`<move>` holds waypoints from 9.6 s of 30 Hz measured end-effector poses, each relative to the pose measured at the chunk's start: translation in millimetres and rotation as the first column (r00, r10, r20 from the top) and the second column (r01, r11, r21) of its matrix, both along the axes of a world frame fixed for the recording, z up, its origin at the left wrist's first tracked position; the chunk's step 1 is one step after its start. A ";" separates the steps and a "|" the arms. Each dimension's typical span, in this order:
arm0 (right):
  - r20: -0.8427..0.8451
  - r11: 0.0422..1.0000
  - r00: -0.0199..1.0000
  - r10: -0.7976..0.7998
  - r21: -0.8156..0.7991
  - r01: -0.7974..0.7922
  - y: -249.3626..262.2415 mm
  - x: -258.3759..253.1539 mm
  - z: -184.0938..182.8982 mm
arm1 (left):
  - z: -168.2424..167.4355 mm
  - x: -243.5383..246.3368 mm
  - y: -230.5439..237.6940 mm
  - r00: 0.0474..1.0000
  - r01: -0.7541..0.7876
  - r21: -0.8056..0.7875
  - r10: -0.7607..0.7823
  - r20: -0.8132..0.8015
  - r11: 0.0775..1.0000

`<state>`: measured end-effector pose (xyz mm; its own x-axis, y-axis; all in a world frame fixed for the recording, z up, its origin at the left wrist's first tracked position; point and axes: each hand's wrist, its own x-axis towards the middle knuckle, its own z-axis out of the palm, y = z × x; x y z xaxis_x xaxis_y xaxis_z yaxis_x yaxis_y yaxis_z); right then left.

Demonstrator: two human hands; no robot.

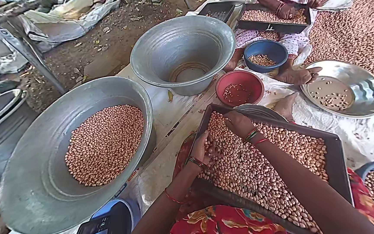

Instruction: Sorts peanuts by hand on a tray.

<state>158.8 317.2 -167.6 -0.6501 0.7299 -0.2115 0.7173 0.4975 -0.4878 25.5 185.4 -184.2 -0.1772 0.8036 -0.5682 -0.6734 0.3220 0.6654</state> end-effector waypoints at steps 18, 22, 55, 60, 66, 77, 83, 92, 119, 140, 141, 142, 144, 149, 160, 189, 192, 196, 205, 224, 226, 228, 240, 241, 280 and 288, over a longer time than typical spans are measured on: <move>0.064 0.969 0.970 0.235 0.063 -0.239 -90.8 84.5 -20.1 | 48.2 -19.6 -28.5 -0.558 0.511 -0.859 -0.765 -0.322 -0.011; -0.066 0.828 0.826 0.560 0.074 -0.555 -140.6 53.5 -35.9 | 46.2 2.6 -29.0 -0.634 0.349 -0.929 -0.761 -0.139 -0.121; 0.267 0.767 0.736 0.622 -0.398 -0.503 -140.3 -47.4 -14.4 | 55.8 -38.3 5.7 -0.132 0.536 -0.655 -0.714 -0.688 0.533; 0.175 0.756 0.759 0.627 -0.375 -0.537 -136.1 -31.8 -20.5 | 53.8 -27.4 21.3 -0.249 0.513 -0.726 -0.730 -0.636 0.458; -0.314 0.783 0.922 0.225 -0.506 -0.363 -97.0 24.8 -22.0 | 48.6 -30.7 17.2 -0.174 0.548 -0.652 -0.691 -0.702 0.524; -0.044 0.877 0.915 0.401 -0.271 -0.397 -116.2 6.2 -21.4 | 51.4 -21.5 -14.7 -0.505 0.465 -0.883 -0.802 -0.320 0.059; 0.041 0.900 0.926 0.376 -0.255 -0.354 -116.0 -2.8 -25.6 | 51.9 -21.6 -30.0 -0.523 0.426 -0.904 -0.806 -0.276 0.034; -0.018 0.779 0.990 0.143 -0.614 -0.124 -108.6 37.8 -10.0 | 37.3 -4.6 -25.1 -0.575 0.501 -0.864 -0.763 -0.296 -0.043; 0.026 0.798 0.976 -0.216 -0.571 0.192 -133.5 125.7 -14.6 | 4.4 40.3 76.1 -0.521 0.441 -0.841 -0.674 -0.524 0.313; -0.190 0.668 0.648 -0.737 -0.066 0.741 -111.2 194.6 20.6 | -3.0 40.4 78.5 -0.281 0.530 -0.734 -0.729 -0.625 0.425; -0.193 0.655 0.635 -0.748 -0.059 0.753 -112.1 200.2 21.2 | -1.6 34.7 75.8 -0.144 0.570 -0.666 -0.740 -0.657 0.481; -0.198 0.641 0.621 -0.758 -0.049 0.766 -113.2 205.5 21.9 | -1.5 29.3 69.7 0.046 0.606 -0.556 -0.723 -0.689 0.568; -0.183 0.630 0.613 -0.768 -0.045 0.776 -114.7 216.3 23.5 | -6.9 22.5 50.5 0.569 0.592 -0.212 -0.590 -0.573 0.777; 0.122 0.763 0.773 -0.623 -0.125 0.635 -113.1 214.6 13.5 | -19.5 18.8 15.6 0.833 0.526 0.319 -0.553 -0.006 0.788; -0.136 0.174 0.219 -0.966 -0.971 0.163 -165.6 149.1 4.7 | 13.7 111.0 -20.7 0.881 0.461 0.264 -0.399 -0.255 0.847; -0.192 0.527 0.495 -0.847 -0.424 0.737 -115.1 292.3 19.2 | -13.9 -66.9 -8.3 0.412 0.371 -0.412 -0.545 -0.730 0.832; -0.129 0.458 0.466 -0.876 -0.527 0.716 -98.7 275.5 -2.1 | -8.9 -64.4 -11.7 0.481 0.378 -0.371 -0.523 -0.704 0.848; -0.130 0.529 0.514 -0.848 -0.257 0.809 -110.8 262.6 2.9 | 0.2 -58.7 -9.5 0.484 0.358 -0.391 -0.527 -0.699 0.848; 0.020 0.906 0.924 -0.382 0.205 0.370 -167.4 221.1 -25.4 | -3.0 -51.0 5.3 0.194 0.315 -0.536 -0.606 -0.771 0.783; 0.025 0.827 0.967 -0.254 0.524 0.203 -189.4 199.3 -49.4 | -16.2 -50.8 -5.6 0.370 0.308 -0.380 -0.478 -0.797 0.872; 0.059 0.851 0.965 -0.257 0.486 0.197 -187.5 194.5 -47.5 | -15.4 -50.4 -5.9 0.382 0.303 -0.368 -0.466 -0.798 0.879; 0.026 0.848 0.969 -0.246 0.490 0.202 -186.4 193.0 -48.6 | -16.2 -50.6 -6.5 0.396 0.300 -0.355 -0.455 -0.798 0.885; -0.082 0.579 0.574 -0.815 -0.063 0.813 -124.7 293.9 -0.7 | 4.2 -49.5 -4.1 0.645 0.393 -0.231 -0.446 -0.620 0.890; -0.075 0.565 0.560 -0.825 -0.140 0.813 -119.3 288.2 -11.5 | 11.9 -47.8 -3.4 0.678 0.403 -0.188 -0.430 -0.596 0.896; 0.287 0.927 0.953 -0.094 -0.324 0.189 -161.4 185.2 36.0 | 18.9 105.1 -15.7 -0.571 0.805 -0.550 -0.538 -0.619 -0.222; 0.499 0.806 0.841 0.210 -0.575 0.140 -165.2 171.6 29.7 | 6.0 114.3 -18.8 -0.637 0.750 -0.608 -0.537 -0.554 -0.262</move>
<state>330.4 152.0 -137.9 -0.3334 0.3352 -0.8812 0.9280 0.2817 -0.2440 139.8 166.6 -178.1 0.6124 0.3401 -0.7136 0.7905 -0.2565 0.5561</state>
